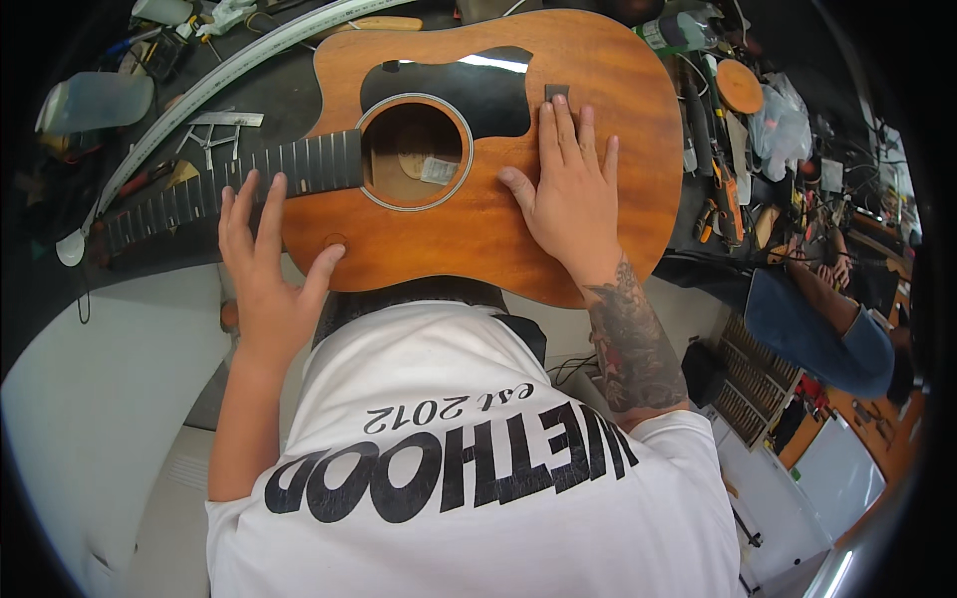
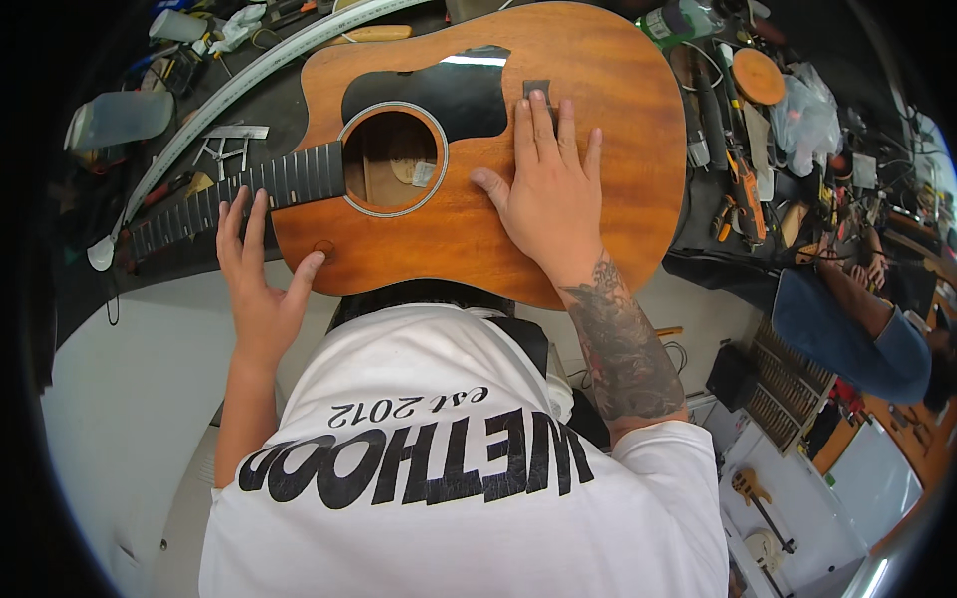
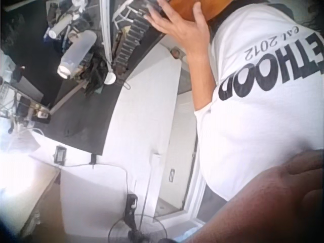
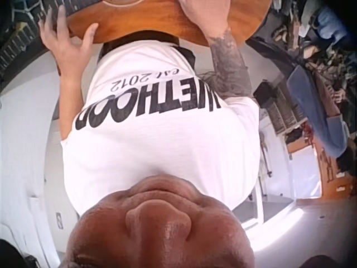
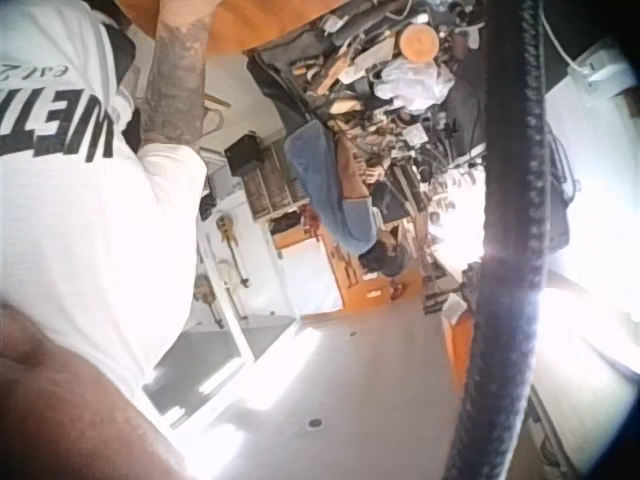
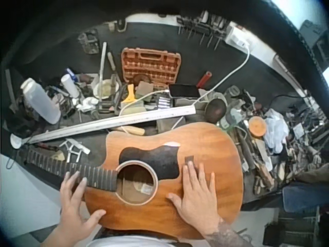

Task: The person sands a small, light-colored wooden piece, likely a guitar saddle, using a piece of sandpaper. They hold the piece in one hand and rub the sandpaper against it with the other, rotating the piece to smooth different edges. The person briefly walks to a bathroom to retrieve a red scoop before returning to the workbench to continue sanding the wooden component.

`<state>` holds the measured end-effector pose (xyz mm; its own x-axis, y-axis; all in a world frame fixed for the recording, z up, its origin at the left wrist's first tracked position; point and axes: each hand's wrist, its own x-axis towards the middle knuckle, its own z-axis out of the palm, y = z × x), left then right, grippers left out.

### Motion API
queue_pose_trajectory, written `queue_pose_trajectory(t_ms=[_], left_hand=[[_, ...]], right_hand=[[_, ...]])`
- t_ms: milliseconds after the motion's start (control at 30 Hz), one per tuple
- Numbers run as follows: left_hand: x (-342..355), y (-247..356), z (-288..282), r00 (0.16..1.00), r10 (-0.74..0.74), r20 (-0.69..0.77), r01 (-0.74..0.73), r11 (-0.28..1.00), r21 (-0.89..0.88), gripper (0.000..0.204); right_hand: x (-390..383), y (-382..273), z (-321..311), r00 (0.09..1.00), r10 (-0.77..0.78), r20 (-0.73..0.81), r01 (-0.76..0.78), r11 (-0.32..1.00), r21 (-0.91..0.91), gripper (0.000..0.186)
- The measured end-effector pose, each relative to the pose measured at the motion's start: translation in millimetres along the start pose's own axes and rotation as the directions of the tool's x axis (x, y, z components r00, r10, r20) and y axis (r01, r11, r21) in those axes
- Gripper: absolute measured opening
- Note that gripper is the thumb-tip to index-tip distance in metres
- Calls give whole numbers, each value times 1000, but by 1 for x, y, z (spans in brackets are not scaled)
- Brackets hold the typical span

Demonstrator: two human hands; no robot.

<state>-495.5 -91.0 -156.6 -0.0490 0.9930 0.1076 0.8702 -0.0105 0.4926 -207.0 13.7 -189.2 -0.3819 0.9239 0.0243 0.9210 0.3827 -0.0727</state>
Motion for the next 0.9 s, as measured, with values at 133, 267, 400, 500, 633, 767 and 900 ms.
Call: queue_pose_trajectory(t_ms=[133, 267, 400, 500, 633, 767, 900], left_hand=[[-10, -14, -6, 999, 31, -27, -31, 999, -14, 74], [-13, -25, -11, 998, 61, 13, -59, 994, -95, 73], [-4, -12, -1, 973, 203, 111, -187, 972, -141, 70], [19, 15, 18, 911, 381, 157, -348, 915, -205, 68], [54, 62, 69, 852, 520, 64, -494, 838, -232, 67], [80, 106, 113, 863, 505, 3, -499, 855, -142, 70], [91, 129, 136, 884, 467, 28, -466, 884, -50, 74]], right_hand=[[-36, -17, -5, 998, 46, 51, -45, 999, -10, 78], [-96, -34, -25, 982, 101, 157, -92, 994, -65, 75], [-142, -48, -50, 971, 186, 148, -180, 982, -57, 70], [-170, -45, -57, 947, 309, 87, -306, 951, -44, 67], [-214, -17, -48, 920, 388, 47, -390, 920, 41, 64], [-259, 30, -30, 876, 478, 63, -482, 874, 66, 61], [-317, 97, -3, 835, 544, 83, -549, 831, 83, 59]])
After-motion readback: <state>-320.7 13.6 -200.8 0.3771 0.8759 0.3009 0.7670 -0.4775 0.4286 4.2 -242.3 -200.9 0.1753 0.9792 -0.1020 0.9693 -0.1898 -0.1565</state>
